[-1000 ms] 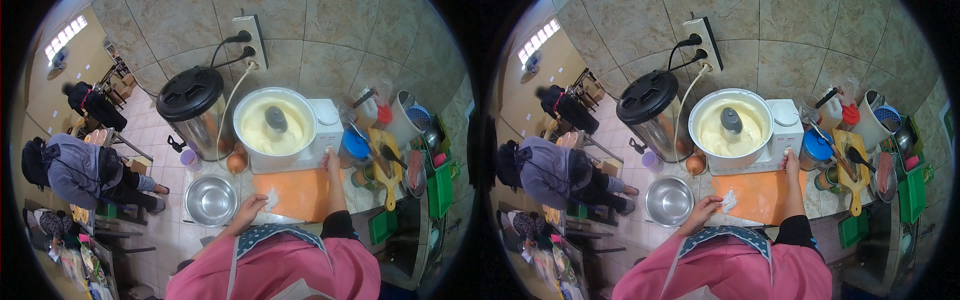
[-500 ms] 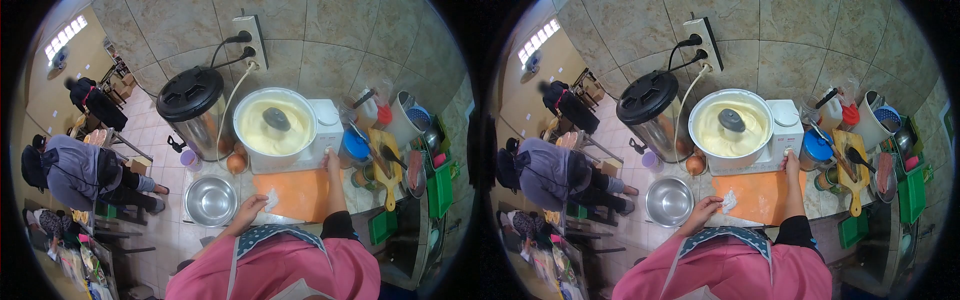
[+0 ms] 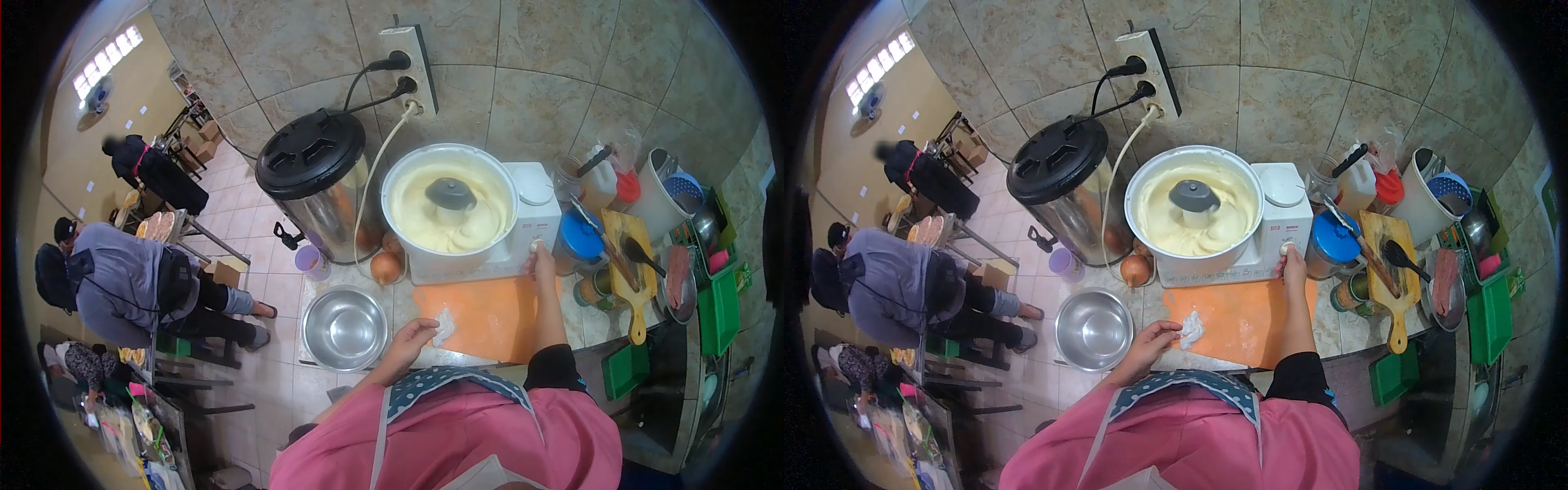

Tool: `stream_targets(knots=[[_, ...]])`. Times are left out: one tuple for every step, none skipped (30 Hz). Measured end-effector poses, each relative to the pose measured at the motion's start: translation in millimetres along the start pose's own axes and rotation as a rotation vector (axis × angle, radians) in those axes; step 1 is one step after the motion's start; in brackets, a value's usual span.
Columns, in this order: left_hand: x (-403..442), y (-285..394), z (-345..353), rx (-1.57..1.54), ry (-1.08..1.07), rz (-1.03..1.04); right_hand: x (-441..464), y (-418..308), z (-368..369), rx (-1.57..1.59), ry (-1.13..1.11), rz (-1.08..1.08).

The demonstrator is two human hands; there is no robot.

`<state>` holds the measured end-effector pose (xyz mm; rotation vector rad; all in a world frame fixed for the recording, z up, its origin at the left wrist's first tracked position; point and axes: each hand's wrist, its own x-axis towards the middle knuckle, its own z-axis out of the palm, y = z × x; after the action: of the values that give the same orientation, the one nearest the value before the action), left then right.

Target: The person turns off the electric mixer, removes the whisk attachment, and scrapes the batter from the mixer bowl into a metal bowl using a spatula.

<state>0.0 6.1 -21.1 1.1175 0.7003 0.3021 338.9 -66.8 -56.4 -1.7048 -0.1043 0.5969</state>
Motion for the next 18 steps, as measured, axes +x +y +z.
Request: stream_targets(knots=[[0, 1, 0, 0.006, -0.002, 0.003, 0, 0, 0, -0.009, 0.006, 0.010], [0, 0, 1, 0.005, -0.003, 0.003, -2, -4, 0, -0.009, 0.007, 0.009], [1, 0, 1, 0.003, -0.002, -0.001, -6, -8, 1, -0.004, 0.003, 0.010], [1, -1, 0, 0.000, -0.002, -0.005, -9, -11, 1, 0.002, -0.001, 0.010], [0, 0, 1, 0.001, -0.002, -0.006, -6, -8, 1, 0.002, 0.000, 0.011], [0, 1, 1, -0.001, -0.001, -0.010, -2, -4, 0, 0.002, 0.004, 0.001], [0, 2, 1, -0.003, 0.000, -0.014, 1, 0, 0, 0.002, 0.009, -0.009], [0, 1, 1, -0.003, 0.000, -0.014, 0, -2, 0, 0.002, 0.009, -0.009], [2, -1, 0, -0.007, -0.002, -0.012, -2, -4, 0, 0.000, 0.009, -0.002], [2, -2, -1, -0.011, -0.004, -0.010, -4, -6, 0, -0.002, 0.008, 0.005], [2, -2, -1, -0.011, -0.004, -0.010, -4, -6, 0, -0.002, 0.008, 0.005], [2, -2, -1, -0.007, -0.006, -0.002, -4, -7, 0, -0.011, 0.010, 0.007], [2, -2, -1, -0.002, -0.010, 0.005, -5, -7, 0, -0.021, 0.012, 0.008], [1, -1, 0, -0.002, -0.010, 0.005, -6, -8, 1, -0.021, 0.012, 0.008], [1, 2, 0, -0.005, -0.009, -0.008, -7, -10, 1, -0.016, 0.013, 0.006], [0, 3, 1, -0.007, -0.008, -0.021, -8, -11, 1, -0.011, 0.014, 0.005], [1, 2, 0, -0.007, -0.008, -0.021, -7, -10, 1, -0.012, 0.013, 0.005], [2, 0, -1, 0.003, -0.009, -0.015, -6, -8, 1, -0.011, 0.008, -0.001]])
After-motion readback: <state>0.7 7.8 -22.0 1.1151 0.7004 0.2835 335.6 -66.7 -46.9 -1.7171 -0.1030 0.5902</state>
